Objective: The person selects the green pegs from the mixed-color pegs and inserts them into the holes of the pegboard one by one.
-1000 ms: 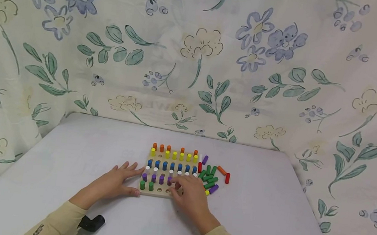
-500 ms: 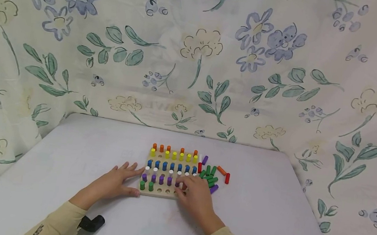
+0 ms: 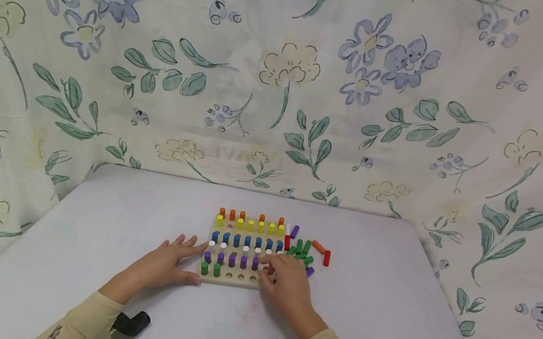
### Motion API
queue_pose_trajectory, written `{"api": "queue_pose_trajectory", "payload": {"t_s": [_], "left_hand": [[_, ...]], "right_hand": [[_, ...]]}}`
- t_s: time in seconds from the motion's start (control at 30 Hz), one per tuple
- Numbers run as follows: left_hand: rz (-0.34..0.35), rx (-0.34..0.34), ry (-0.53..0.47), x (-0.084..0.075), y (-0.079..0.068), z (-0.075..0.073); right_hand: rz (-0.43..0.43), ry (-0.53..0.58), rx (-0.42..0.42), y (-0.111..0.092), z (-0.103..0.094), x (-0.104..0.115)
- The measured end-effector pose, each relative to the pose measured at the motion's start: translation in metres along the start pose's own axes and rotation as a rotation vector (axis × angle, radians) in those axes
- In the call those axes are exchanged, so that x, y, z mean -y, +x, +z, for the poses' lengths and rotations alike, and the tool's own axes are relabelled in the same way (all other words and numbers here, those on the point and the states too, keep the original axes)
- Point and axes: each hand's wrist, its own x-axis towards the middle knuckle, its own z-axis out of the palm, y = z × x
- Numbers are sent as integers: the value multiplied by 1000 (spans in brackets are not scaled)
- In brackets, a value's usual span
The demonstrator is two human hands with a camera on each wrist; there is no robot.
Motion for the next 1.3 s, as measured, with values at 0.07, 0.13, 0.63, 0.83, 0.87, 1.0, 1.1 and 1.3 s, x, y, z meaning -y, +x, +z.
{"api": "queue_pose_trajectory", "payload": {"t_s": [0.07,0.13,0.63,0.83,0.87,1.0,1.1,1.3], "left_hand": [[-2,1,0,0,0,0],[-3,1,-1,0,0,0],[-4,6,-12,1,0,0],[-4,9,-9,2,1,0],[-4,9,-8,2,2,0],[-3,10,-7,2,2,-1],[0,10,-8,2,3,-1],[12,9,-5,3,3,-2]], "right_hand": [[5,-11,-15,0,0,-2],[12,-16,-22,-1,0,-3],[95,35,-21,-4,-7,-11],[110,17,-20,-4,-9,-14],[113,15,-22,-4,-9,-15],[135,13,-27,-4,-8,-20],[151,19,-33,-4,-7,-23],[178,8,-32,-2,-8,-29]]}}
